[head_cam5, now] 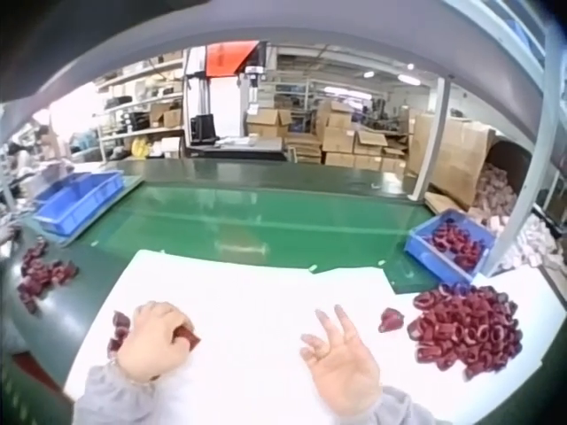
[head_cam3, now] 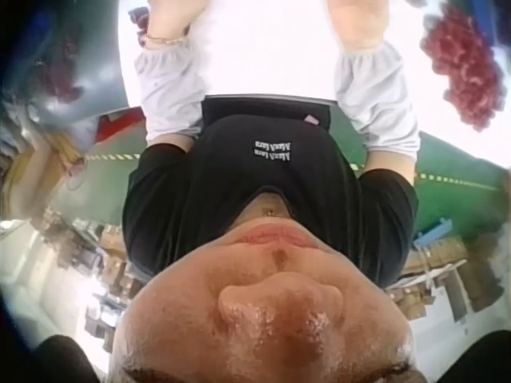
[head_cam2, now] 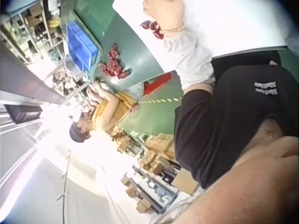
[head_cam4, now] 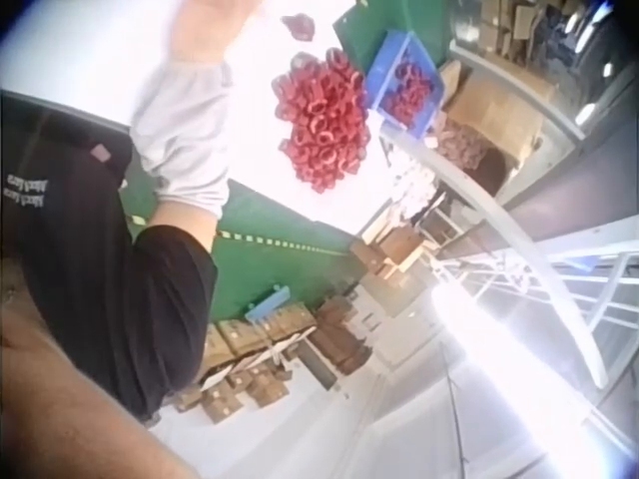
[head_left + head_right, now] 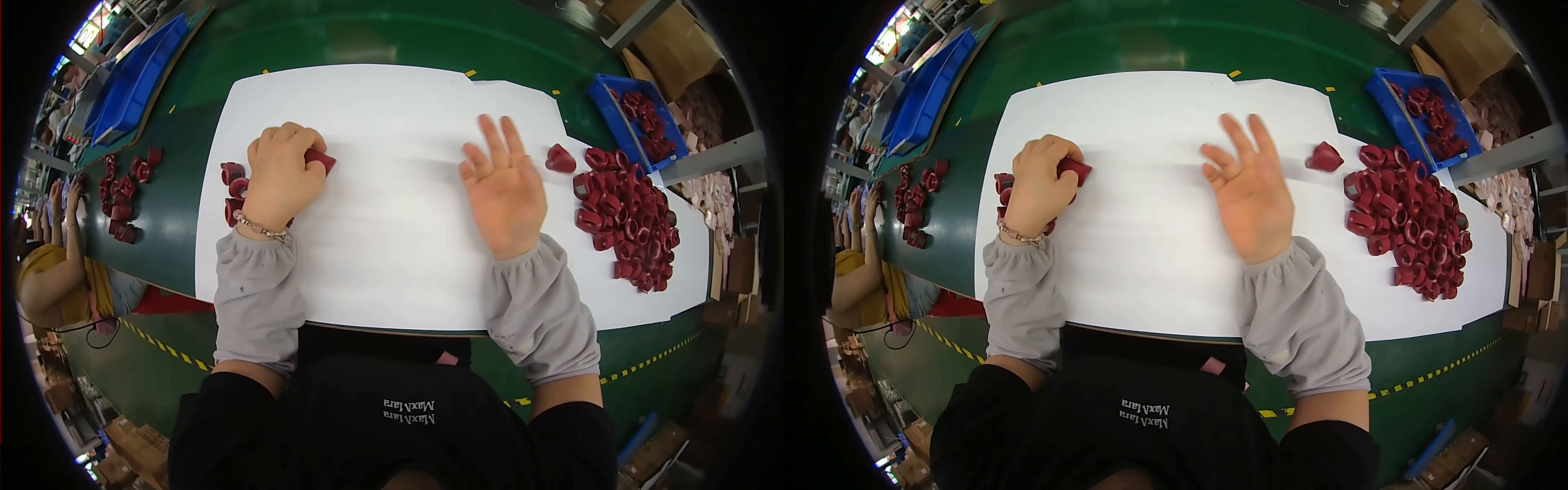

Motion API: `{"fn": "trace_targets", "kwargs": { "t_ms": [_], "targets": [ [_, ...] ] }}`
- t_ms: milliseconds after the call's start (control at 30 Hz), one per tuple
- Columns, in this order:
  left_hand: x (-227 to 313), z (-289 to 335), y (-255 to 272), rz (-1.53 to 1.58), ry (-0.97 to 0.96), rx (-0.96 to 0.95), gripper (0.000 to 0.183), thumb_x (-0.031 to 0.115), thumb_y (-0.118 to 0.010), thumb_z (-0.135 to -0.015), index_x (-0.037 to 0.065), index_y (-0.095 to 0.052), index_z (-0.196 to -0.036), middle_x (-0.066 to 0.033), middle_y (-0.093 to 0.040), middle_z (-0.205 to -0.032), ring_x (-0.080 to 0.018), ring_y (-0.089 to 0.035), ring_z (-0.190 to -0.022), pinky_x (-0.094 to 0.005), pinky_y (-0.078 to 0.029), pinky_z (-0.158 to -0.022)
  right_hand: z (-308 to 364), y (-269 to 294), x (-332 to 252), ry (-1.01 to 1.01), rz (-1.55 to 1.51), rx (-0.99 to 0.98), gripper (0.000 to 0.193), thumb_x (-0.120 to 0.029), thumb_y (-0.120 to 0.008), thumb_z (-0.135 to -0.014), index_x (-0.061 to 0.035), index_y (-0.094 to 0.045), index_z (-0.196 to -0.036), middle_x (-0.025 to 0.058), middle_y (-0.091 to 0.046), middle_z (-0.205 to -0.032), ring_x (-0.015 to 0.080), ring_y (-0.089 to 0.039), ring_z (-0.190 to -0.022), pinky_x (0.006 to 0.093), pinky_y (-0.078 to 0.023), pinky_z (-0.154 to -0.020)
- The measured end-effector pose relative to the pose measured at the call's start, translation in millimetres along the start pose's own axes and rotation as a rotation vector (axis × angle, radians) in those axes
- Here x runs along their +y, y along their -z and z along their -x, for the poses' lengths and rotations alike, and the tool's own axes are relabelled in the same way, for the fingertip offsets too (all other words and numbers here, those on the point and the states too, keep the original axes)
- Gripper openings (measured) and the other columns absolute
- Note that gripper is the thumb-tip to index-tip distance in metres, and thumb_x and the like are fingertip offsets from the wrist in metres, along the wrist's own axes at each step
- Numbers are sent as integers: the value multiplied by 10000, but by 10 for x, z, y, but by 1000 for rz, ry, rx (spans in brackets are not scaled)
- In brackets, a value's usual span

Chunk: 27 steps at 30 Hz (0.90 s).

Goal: Assembling small red electronic or plastic components at a factory workbench.

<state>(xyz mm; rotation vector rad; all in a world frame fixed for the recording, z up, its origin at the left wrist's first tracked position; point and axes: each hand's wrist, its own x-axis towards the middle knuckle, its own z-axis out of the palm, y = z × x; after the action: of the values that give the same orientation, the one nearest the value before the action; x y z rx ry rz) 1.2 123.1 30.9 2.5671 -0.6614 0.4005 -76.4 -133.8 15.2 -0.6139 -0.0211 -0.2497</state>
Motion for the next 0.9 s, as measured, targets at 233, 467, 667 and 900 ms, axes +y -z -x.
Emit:
{"fn": "trace_targets", "kwargs": {
  "t_ms": [233, 467, 667, 900],
  "targets": [
    [199, -64, -47, 360, 28, 79, 181, 79, -622, -770, 39, -650, -945, -90, -647, -911, -241, -575, -845, -339, -439, -778, -35, 69, -26, -258, 268, -126, 533, -263, -457, -904, -43, -314, -1368, 142, -444, -1304, 233, -526, -1003, 379, -364, -928],
    [658, 157, -298, 1331, 256, -339, 262, 95, -485, -917, -16, -554, -1144, -87, -624, -1005, -130, -580, -865, -258, -474, -765, -392, 383, -237, 64, 102, 284, 551, -202, -463, -900, -7, -271, -1379, 126, -321, -1388, 292, -377, -1238, 379, -308, -1035],
    [591, 98, -381, 1541, 506, -386, 145, 98, -444, -917, 50, -472, -1051, -100, -595, -1016, -156, -582, -893, -295, -484, -741, -283, 230, -284, 417, 721, 511, 564, -220, -454, -918, -1, -253, -1396, 126, -326, -1401, 252, -401, -1228, 370, -322, -1021],
    [576, 116, -372, 1679, 459, -555, 159, 77, -459, -902, 50, -484, -1056, -100, -577, -1075, -178, -579, -1008, -338, -466, -905, -10, -38, 96, -169, 876, -628, 491, -45, -576, -853, 2, -419, -1316, 134, -430, -1337, 207, -441, -1201, 331, -387, -991]
  ]
}}
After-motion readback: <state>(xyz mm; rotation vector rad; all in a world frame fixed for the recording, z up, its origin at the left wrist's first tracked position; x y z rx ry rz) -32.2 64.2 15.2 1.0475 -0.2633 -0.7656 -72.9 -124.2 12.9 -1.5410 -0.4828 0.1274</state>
